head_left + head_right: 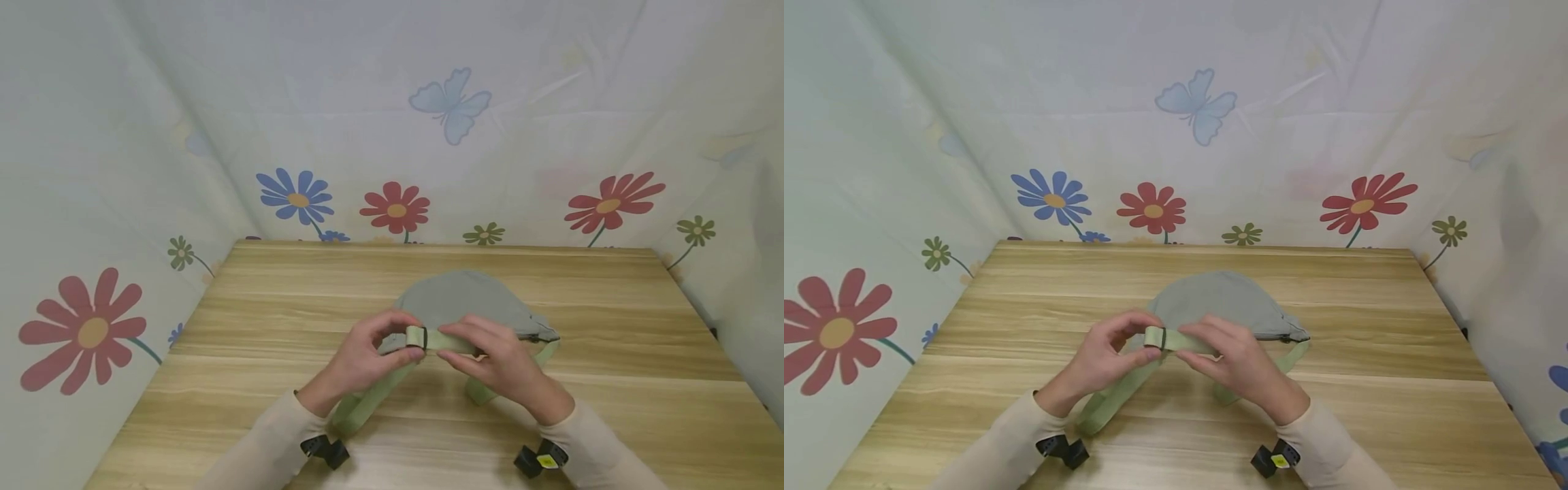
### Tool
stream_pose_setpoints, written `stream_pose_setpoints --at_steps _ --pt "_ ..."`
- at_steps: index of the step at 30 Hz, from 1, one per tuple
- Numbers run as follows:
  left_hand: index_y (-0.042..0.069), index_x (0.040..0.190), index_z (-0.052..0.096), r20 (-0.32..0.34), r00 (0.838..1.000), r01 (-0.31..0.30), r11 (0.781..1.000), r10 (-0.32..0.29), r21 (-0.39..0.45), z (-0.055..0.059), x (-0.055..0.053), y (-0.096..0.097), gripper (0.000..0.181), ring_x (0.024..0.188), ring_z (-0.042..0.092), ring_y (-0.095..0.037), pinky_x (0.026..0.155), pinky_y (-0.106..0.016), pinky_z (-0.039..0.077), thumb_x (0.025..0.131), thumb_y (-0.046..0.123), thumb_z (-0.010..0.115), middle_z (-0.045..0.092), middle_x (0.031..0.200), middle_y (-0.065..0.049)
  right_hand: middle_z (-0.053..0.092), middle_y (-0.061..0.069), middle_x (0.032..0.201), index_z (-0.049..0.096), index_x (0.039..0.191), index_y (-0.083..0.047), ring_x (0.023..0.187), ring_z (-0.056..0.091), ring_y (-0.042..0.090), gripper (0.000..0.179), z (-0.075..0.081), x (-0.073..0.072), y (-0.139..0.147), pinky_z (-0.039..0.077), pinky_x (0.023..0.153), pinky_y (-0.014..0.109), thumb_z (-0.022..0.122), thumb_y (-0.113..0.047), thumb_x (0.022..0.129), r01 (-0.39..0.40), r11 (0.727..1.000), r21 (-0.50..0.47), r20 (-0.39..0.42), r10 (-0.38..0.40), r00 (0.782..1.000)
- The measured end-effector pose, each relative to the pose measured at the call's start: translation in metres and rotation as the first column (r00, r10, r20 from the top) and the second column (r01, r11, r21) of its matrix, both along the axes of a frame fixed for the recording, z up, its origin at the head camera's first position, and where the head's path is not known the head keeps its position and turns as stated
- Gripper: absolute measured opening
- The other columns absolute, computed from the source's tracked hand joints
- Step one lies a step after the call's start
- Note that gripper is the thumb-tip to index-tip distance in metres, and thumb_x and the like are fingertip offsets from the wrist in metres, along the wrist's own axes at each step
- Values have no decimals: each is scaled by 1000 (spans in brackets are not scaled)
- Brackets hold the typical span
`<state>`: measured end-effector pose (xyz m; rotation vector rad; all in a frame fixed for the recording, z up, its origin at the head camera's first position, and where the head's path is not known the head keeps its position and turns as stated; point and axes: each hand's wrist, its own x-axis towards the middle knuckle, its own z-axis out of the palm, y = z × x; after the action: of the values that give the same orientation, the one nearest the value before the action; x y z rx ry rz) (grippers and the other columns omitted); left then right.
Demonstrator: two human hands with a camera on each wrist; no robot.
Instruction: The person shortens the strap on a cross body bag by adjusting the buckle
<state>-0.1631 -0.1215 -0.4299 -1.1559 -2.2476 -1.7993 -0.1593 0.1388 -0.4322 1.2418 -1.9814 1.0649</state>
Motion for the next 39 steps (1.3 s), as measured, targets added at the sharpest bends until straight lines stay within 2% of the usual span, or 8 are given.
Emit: stream_pose_setpoints --at_steps 7,11,15,22,28,33,37,39 --pt "12 122 73 9 1000 -10 996 11 -85 1 1 0 28 111 70 -13 102 -38 60 96 5 81 76 116 -6 73 3 100 75 121 -2 71 61 7 36 4 0 -1 52 64 14 67 -35 108 9 998 68 -32 -7 999" --pt "12 121 74 -18 998 -70 993 68 -100 1 2 -4 28 110 71 -12 106 -39 59 95 6 83 77 116 -5 75 5 106 74 126 -3 74 64 7 42 5 1 7 54 65 15 67 -40 107 55 993 107 -1 -55 998" --pt "10 121 74 -48 993 -111 990 107 -87 2 1 -9 29 110 71 -12 108 -38 58 94 5 83 77 115 -7 75 4 106 75 122 -5 78 66 8 40 4 0 17 54 67 18 66 -41 107 94 990 103 1 -95 995" --pt "9 121 73 -33 995 -96 994 94 -60 1 -1 -9 31 108 69 -11 108 -35 57 93 1 83 77 114 -8 75 5 103 76 118 -5 72 61 6 34 3 1 20 51 58 15 71 -36 105 41 998 44 44 -43 998" --pt "6 121 72 -35 998 -57 998 56 -25 0 -2 -7 31 106 68 -11 107 -35 57 93 -2 83 76 113 -11 75 5 102 76 117 -6 70 59 4 33 0 1 16 51 63 15 70 -37 106 41 999 27 53 -42 998" --pt "5 123 72 -34 998 -51 998 50 -29 -1 -1 -2 35 104 67 -9 98 -31 58 90 -3 84 76 114 -13 75 4 101 76 117 -6 67 57 6 34 -1 2 10 49 62 14 70 -37 106 40 999 13 48 -41 998" --pt "3 127 71 2 999 -46 997 46 -60 -1 0 2 38 102 67 -9 93 -32 58 92 -1 84 75 115 -14 74 4 98 76 118 -5 65 53 6 34 -1 2 5 45 60 13 70 -36 106 35 999 -3 36 -35 999" --pt "3 131 68 50 998 -38 997 41 -71 -1 1 2 42 101 68 -9 91 -33 59 92 0 84 75 116 -15 74 4 97 75 118 -5 66 53 6 34 -2 3 3 44 60 13 70 -36 106 34 999 -9 34 -33 999"
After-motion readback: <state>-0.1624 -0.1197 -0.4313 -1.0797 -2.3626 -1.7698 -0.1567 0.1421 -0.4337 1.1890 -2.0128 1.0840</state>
